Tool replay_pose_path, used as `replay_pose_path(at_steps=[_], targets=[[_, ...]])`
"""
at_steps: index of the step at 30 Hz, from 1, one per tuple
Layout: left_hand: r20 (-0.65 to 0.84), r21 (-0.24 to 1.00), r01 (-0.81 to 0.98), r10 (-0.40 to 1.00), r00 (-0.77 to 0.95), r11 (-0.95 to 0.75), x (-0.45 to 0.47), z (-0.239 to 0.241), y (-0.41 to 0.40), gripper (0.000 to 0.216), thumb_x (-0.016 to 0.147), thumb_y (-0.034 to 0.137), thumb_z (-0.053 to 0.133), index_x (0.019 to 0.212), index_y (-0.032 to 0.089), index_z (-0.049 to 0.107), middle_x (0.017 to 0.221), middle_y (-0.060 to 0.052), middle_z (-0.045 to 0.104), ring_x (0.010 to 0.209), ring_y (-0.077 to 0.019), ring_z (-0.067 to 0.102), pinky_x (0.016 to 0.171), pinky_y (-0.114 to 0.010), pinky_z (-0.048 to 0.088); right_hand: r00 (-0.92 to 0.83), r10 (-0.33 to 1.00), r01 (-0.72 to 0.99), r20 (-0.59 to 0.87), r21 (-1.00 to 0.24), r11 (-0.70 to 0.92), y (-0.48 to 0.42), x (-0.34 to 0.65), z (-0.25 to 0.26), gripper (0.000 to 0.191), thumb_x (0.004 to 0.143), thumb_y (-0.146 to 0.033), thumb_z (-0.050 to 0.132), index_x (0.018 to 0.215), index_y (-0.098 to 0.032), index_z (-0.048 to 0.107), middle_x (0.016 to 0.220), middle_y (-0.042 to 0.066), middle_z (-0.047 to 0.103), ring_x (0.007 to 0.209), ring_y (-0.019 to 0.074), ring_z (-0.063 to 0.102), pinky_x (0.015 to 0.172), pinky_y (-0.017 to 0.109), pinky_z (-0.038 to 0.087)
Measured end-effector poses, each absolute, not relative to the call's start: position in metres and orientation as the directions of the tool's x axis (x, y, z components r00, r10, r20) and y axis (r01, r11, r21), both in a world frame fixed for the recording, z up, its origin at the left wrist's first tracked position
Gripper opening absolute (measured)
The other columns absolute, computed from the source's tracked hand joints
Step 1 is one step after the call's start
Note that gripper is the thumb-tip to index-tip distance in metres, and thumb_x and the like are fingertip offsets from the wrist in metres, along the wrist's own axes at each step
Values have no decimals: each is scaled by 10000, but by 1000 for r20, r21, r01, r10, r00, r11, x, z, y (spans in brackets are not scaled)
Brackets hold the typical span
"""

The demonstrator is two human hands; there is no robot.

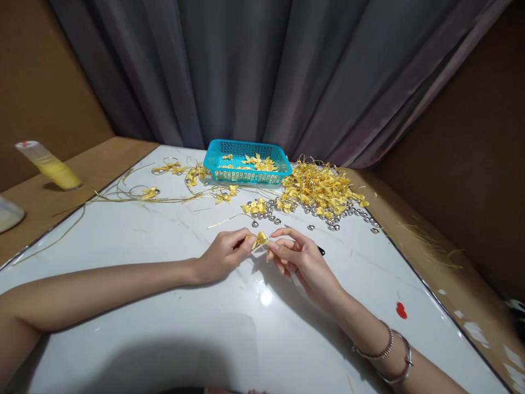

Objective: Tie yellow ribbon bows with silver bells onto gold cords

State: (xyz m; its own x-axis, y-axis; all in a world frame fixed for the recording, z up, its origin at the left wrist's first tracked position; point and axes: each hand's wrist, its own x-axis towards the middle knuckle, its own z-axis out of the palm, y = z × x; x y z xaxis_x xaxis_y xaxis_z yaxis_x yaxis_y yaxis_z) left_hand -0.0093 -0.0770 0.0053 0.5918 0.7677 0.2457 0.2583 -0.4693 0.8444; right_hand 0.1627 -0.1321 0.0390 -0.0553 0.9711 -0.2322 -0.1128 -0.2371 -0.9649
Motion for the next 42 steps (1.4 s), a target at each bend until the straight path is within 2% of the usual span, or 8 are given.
replay_pose_path(at_steps=[11, 19, 22, 26, 29, 32, 36, 42], targets=[[171, 897, 201, 729, 663, -393, -10, 6, -74, 337, 884, 385, 361, 621, 176, 386, 545, 51, 348, 512, -87, 323, 502, -217, 282, -84, 970, 503, 229, -830, 240, -132, 170, 38, 115, 794, -255, 589, 889, -210, 635, 906, 55, 667, 652, 141, 537, 527, 255, 416], [188, 907, 171, 732, 655, -386, -10, 5, -74, 325, 878, 355, 380, 607, 175, 377, 550, 54, 340, 512, -85, 316, 503, -220, 275, -32, 998, 181, 49, -982, 54, -130, 171, 33, 261, 743, -291, 658, 969, -192, 572, 759, 33, 651, 722, 175, 608, 673, 320, 473], [185, 912, 164, 733, 655, -376, -10, 5, -73, 324, 884, 347, 380, 610, 175, 371, 560, 52, 343, 522, -86, 312, 511, -221, 273, 54, 988, 210, 146, -969, 132, -129, 174, 34, 183, 782, -319, 627, 901, -191, 573, 898, 70, 621, 844, 195, 592, 703, 330, 478], [169, 916, 158, 714, 680, -367, -9, 5, -73, 322, 878, 345, 387, 607, 171, 385, 555, 53, 334, 523, -86, 300, 502, -220, 259, -170, 828, 666, 535, -557, 497, -129, 175, 38, 128, 865, -271, 539, 775, -180, 531, 811, 66, 560, 806, 194, 508, 680, 322, 416], [163, 913, 147, 669, 725, -382, -9, 4, -73, 319, 872, 350, 389, 609, 169, 399, 544, 57, 321, 512, -84, 288, 496, -220, 250, -524, 692, 770, 497, -73, 634, -126, 173, 41, 225, 927, -251, 429, 737, -165, 512, 706, 61, 540, 700, 188, 425, 633, 320, 334], [147, 907, 153, 635, 758, -393, -9, 4, -72, 283, 851, 320, 396, 612, 169, 401, 526, 62, 321, 495, -79, 279, 483, -214, 239, -677, 622, 719, 392, 177, 672, -118, 171, 40, 323, 956, -209, 342, 678, -167, 503, 646, 47, 505, 643, 177, 363, 613, 314, 278], [119, 903, 174, 617, 778, -393, -10, 4, -72, 246, 829, 294, 392, 624, 162, 431, 514, 64, 339, 494, -77, 300, 479, -207, 248, -754, 564, 645, 337, 218, 732, -111, 173, 39, 358, 959, -175, 303, 660, -161, 499, 619, 41, 477, 618, 171, 332, 595, 307, 250], [73, 936, 158, 611, 788, -315, -10, 5, -73, 259, 833, 313, 408, 623, 161, 415, 554, 56, 363, 528, -78, 316, 497, -207, 267, -760, 579, 619, 295, 56, 784, -106, 174, 37, 343, 968, -219, 275, 696, -163, 476, 649, 52, 498, 631, 175, 343, 605, 302, 289]])
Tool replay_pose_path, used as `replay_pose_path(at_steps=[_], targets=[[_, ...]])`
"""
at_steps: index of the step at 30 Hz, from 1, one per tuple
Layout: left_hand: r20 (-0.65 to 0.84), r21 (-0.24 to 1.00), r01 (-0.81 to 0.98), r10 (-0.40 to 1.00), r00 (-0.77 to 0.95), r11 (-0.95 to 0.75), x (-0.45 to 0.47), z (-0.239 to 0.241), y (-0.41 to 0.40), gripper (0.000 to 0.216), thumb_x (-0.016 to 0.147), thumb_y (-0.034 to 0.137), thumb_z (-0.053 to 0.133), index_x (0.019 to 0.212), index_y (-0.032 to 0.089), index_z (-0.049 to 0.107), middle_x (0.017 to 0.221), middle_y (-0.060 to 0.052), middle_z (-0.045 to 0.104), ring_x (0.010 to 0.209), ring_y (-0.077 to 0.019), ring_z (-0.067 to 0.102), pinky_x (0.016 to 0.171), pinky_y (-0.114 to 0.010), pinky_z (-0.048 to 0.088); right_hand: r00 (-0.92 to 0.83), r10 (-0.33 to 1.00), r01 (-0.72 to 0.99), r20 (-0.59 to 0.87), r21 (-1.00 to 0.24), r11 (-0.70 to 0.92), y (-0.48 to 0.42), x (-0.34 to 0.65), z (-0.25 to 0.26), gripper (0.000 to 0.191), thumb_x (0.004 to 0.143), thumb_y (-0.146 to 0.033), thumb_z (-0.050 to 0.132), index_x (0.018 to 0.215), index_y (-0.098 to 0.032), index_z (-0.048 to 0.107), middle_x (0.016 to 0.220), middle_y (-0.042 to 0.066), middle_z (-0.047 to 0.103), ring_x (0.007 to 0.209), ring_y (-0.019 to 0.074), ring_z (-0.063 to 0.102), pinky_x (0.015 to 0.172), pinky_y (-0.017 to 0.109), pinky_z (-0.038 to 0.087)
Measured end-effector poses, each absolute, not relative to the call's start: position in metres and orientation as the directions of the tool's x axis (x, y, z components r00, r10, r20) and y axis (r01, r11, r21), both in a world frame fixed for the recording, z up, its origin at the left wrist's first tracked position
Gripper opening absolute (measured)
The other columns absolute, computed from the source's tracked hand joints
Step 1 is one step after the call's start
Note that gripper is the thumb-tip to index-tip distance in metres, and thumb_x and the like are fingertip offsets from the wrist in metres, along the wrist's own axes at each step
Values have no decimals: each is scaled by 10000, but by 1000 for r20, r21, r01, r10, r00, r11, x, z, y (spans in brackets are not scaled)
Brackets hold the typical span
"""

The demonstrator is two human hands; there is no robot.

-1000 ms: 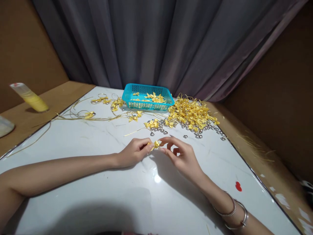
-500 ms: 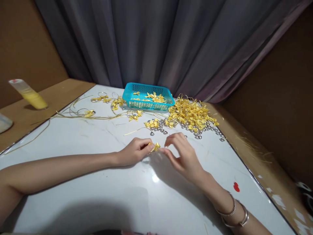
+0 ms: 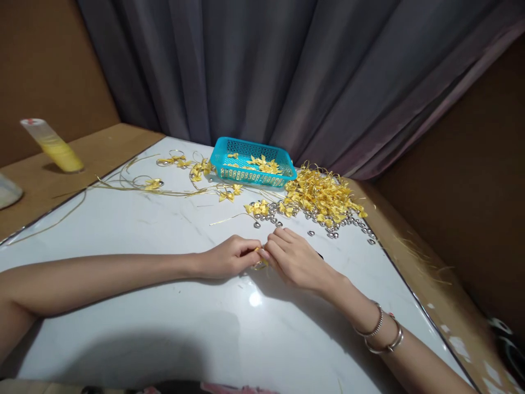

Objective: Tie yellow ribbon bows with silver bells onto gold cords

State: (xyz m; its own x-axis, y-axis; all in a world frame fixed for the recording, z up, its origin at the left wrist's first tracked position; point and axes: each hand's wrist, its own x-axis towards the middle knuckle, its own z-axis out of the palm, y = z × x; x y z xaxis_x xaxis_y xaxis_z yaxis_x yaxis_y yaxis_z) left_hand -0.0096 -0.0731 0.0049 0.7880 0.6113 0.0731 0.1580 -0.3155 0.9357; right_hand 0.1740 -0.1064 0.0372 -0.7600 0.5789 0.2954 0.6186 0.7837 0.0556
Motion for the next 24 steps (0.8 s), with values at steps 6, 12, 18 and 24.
replay_pose_path(at_steps=[6, 12, 18, 24], targets=[[29, 988, 66, 578, 815, -141, -9, 10, -77, 278, 874, 317, 387, 635, 179, 358, 549, 72, 320, 480, -69, 270, 466, -211, 246, -687, 677, 654, 264, -183, 734, -108, 174, 35, 270, 933, -168, 282, 675, -200, 353, 625, 28, 424, 614, 165, 342, 587, 290, 310], [2, 1000, 10, 564, 826, -18, -8, 11, -76, 267, 874, 332, 389, 655, 183, 354, 549, 81, 294, 467, -68, 246, 455, -216, 230, -613, 665, 608, 427, -282, 742, -106, 171, 27, 267, 914, -129, 327, 673, -223, 262, 598, -6, 344, 584, 154, 318, 546, 281, 281], [-31, 991, 98, 558, 829, -90, -9, 10, -78, 269, 861, 320, 424, 642, 168, 390, 566, 63, 349, 506, -74, 286, 490, -224, 246, -477, 653, 613, 589, -309, 727, -102, 171, 33, 274, 916, -109, 346, 675, -224, 284, 604, -10, 338, 584, 153, 333, 557, 287, 296], [-16, 976, 129, 539, 842, -173, -10, 12, -79, 288, 869, 305, 418, 621, 169, 363, 584, 58, 318, 542, -81, 282, 520, -226, 252, -325, 665, 672, 672, -331, 662, -96, 177, 53, 266, 923, -134, 354, 669, -215, 352, 603, -5, 385, 565, 142, 372, 559, 288, 313]])
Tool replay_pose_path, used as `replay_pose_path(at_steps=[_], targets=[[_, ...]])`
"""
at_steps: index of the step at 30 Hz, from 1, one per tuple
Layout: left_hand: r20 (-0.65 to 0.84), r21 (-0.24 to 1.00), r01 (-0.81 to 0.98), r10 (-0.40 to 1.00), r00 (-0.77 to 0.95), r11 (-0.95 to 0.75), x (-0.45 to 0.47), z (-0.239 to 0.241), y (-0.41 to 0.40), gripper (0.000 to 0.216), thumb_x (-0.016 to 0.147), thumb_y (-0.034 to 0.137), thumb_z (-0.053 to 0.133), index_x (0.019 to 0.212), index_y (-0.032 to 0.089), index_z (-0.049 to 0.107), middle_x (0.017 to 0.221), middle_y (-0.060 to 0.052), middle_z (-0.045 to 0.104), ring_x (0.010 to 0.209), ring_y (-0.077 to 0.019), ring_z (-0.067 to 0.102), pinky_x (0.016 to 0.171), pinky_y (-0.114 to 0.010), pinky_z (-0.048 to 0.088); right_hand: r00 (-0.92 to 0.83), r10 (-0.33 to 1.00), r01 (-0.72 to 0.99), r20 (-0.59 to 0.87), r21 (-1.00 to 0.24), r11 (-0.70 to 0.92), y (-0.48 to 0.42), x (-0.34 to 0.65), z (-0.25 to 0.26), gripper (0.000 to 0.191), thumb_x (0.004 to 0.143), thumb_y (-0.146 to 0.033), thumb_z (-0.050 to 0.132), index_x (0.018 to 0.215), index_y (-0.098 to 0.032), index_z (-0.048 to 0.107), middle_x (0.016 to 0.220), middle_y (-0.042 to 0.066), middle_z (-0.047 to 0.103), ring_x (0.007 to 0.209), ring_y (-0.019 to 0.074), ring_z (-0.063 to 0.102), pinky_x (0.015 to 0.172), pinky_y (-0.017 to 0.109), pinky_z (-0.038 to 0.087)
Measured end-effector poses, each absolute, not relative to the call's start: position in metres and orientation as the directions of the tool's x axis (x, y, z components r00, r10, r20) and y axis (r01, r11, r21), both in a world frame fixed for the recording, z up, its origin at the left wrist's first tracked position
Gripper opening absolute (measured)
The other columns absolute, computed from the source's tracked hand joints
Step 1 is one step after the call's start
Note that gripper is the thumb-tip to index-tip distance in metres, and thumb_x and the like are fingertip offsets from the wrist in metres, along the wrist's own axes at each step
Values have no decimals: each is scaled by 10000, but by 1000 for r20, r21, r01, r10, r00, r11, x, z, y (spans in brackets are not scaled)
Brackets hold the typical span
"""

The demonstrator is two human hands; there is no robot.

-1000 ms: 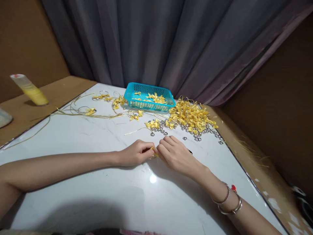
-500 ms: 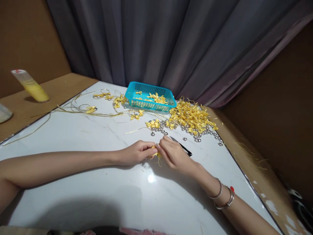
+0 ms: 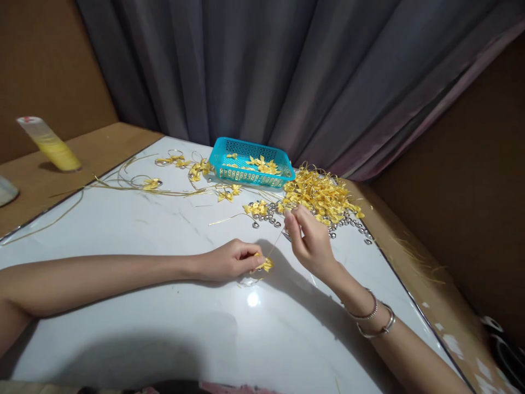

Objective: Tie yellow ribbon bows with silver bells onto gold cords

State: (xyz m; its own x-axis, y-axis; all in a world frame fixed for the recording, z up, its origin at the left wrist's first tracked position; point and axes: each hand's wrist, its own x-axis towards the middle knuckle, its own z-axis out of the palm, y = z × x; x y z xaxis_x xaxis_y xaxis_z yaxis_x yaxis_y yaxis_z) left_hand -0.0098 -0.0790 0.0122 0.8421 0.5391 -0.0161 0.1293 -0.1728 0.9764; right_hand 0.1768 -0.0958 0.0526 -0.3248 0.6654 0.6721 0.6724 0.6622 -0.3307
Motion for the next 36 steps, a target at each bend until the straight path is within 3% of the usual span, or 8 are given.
replay_pose_path(at_steps=[7, 13, 18, 20, 23, 27, 31, 36], targets=[[31, 954, 132, 525, 851, -270, -11, 10, -76, 290, 875, 326, 413, 636, 166, 380, 585, 54, 323, 554, -85, 296, 527, -224, 261, -198, 756, 687, 624, -462, 561, -91, 183, 55, 288, 929, -229, 384, 642, -204, 400, 597, -11, 410, 545, 123, 403, 581, 276, 334], [60, 949, 105, 495, 867, -298, -12, 8, -76, 299, 880, 324, 397, 627, 164, 384, 577, 51, 338, 544, -83, 306, 527, -225, 267, -112, 993, 298, 32, -952, 64, -100, 185, 42, 374, 888, -445, 450, 655, -164, 537, 651, 34, 574, 604, 126, 525, 616, 269, 420], [95, 935, 69, 434, 896, -347, -12, 6, -75, 321, 892, 326, 379, 612, 172, 352, 569, 55, 300, 529, -83, 284, 517, -231, 254, -187, 932, -44, -310, -945, -323, -115, 177, 28, 358, 865, -438, 502, 1095, -163, 490, 744, 67, 652, 629, 143, 593, 599, 282, 471], [105, 932, 58, 419, 902, -359, -12, 6, -75, 320, 898, 324, 376, 617, 172, 359, 570, 53, 313, 528, -84, 292, 519, -231, 260, -173, 936, 1, -307, -950, -312, -119, 176, 26, 416, 889, -448, 454, 1216, -196, 404, 810, 73, 649, 652, 148, 606, 607, 297, 485], [112, 931, 53, 421, 900, -361, -12, 8, -75, 314, 895, 311, 386, 615, 170, 379, 557, 55, 326, 516, -81, 295, 513, -227, 265, -103, 993, 295, -57, -955, -24, -124, 180, 30, 313, 898, -447, 431, 1081, -213, 528, 1004, 108, 597, 814, 171, 597, 635, 295, 480], [92, 930, 83, 442, 892, -359, -12, 8, -74, 306, 881, 302, 396, 606, 169, 395, 536, 59, 321, 496, -78, 286, 487, -220, 247, -227, 944, 620, 240, -711, 330, -133, 187, 43, 184, 807, -371, 607, 807, -188, 595, 890, 77, 587, 798, 173, 549, 553, 258, 427], [79, 926, 98, 442, 893, -365, -12, 8, -74, 297, 884, 321, 390, 637, 161, 434, 542, 53, 361, 497, -77, 311, 476, -211, 252, -396, 911, 562, 110, -755, 336, -140, 185, 46, 116, 803, -271, 621, 860, -170, 610, 815, 46, 645, 633, 117, 555, 520, 234, 434], [210, 858, 59, 455, 865, -509, -13, 7, -79, 298, 895, 278, 376, 615, 177, 373, 526, 61, 317, 480, -75, 299, 472, -216, 255, -375, 925, 392, -64, -915, 96, -140, 181, 43, 73, 781, -219, 635, 777, -167, 687, 705, 31, 685, 628, 123, 603, 583, 257, 462]])
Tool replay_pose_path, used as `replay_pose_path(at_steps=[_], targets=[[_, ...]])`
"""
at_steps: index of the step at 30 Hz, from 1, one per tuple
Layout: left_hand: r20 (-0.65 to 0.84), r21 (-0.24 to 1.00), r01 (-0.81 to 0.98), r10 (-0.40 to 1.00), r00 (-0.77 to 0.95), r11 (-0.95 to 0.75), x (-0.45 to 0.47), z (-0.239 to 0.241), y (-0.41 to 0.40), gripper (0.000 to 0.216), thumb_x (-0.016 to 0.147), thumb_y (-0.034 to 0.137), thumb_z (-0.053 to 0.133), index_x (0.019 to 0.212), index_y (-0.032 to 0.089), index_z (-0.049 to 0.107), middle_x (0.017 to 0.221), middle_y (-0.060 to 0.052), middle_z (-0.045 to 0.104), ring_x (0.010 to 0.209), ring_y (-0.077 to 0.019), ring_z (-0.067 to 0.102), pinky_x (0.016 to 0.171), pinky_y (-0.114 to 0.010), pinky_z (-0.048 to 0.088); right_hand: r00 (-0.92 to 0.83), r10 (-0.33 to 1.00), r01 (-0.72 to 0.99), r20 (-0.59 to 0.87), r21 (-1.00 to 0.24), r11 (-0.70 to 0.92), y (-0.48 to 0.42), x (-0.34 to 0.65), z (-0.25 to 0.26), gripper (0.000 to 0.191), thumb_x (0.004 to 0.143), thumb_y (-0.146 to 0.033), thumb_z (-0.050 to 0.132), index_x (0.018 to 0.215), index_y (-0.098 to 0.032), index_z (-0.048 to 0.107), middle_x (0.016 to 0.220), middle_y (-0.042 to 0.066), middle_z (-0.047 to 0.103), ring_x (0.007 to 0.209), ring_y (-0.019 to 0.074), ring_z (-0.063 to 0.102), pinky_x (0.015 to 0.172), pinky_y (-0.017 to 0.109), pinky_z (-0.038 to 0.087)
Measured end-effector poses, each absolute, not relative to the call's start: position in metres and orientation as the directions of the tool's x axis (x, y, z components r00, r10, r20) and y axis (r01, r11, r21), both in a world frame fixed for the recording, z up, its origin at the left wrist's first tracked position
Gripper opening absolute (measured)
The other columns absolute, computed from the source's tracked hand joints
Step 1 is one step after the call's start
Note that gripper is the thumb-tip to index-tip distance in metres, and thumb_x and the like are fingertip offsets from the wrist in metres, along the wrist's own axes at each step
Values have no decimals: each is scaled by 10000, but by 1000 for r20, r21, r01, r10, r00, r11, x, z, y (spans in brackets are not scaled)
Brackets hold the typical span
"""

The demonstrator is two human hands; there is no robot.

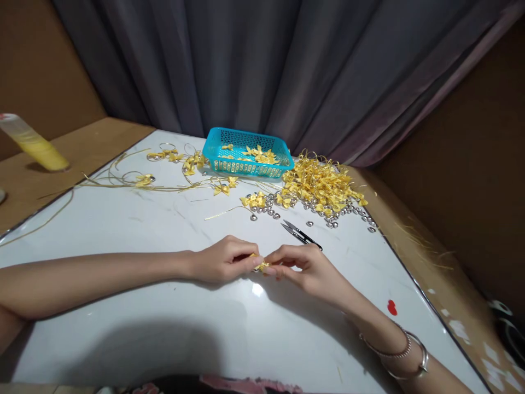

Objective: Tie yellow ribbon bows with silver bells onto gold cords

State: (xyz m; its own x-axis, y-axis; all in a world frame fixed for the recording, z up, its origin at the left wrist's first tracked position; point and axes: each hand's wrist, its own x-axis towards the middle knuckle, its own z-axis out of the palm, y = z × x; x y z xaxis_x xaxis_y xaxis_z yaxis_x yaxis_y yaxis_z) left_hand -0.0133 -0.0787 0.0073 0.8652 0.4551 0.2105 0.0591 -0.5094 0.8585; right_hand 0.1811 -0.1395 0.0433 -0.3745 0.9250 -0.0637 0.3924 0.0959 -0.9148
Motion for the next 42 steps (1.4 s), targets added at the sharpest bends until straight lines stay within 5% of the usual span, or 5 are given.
replay_pose_path(at_steps=[4, 9, 29, 42], targets=[[323, 774, 26, 429, 844, -633, -15, 5, -82, 276, 903, 240, 359, 633, 184, 371, 546, 49, 349, 492, -82, 329, 483, -229, 278, -323, 925, 224, -201, -966, -131, -137, 181, 43, 96, 712, -258, 706, 736, -165, 714, 657, 31, 679, 575, 116, 581, 574, 268, 470], [359, 732, 26, 417, 835, -681, -16, 3, -83, 255, 900, 206, 363, 647, 188, 384, 558, 41, 379, 497, -86, 347, 488, -232, 303, -310, 919, 107, -243, -970, -220, -136, 181, 38, 114, 678, -283, 736, 717, -177, 725, 656, 35, 690, 589, 120, 597, 600, 277, 486], [255, 821, 91, 503, 826, -564, -16, 7, -83, 270, 889, 312, 368, 668, 176, 443, 565, 37, 411, 493, -87, 348, 484, -212, 318, -198, 964, 97, -178, -982, -161, -137, 181, 36, 109, 629, -269, 754, 678, -178, 721, 622, 40, 685, 558, 140, 602, 537, 292, 481], [378, 708, 39, 424, 823, -705, -15, 5, -84, 238, 870, 177, 406, 632, 181, 397, 532, 61, 332, 453, -71, 312, 443, -202, 280, -329, 905, 39, -268, -962, -271, -132, 180, 36, 139, 765, -258, 659, 831, -171, 573, 720, 39, 685, 596, 111, 572, 592, 271, 464]])
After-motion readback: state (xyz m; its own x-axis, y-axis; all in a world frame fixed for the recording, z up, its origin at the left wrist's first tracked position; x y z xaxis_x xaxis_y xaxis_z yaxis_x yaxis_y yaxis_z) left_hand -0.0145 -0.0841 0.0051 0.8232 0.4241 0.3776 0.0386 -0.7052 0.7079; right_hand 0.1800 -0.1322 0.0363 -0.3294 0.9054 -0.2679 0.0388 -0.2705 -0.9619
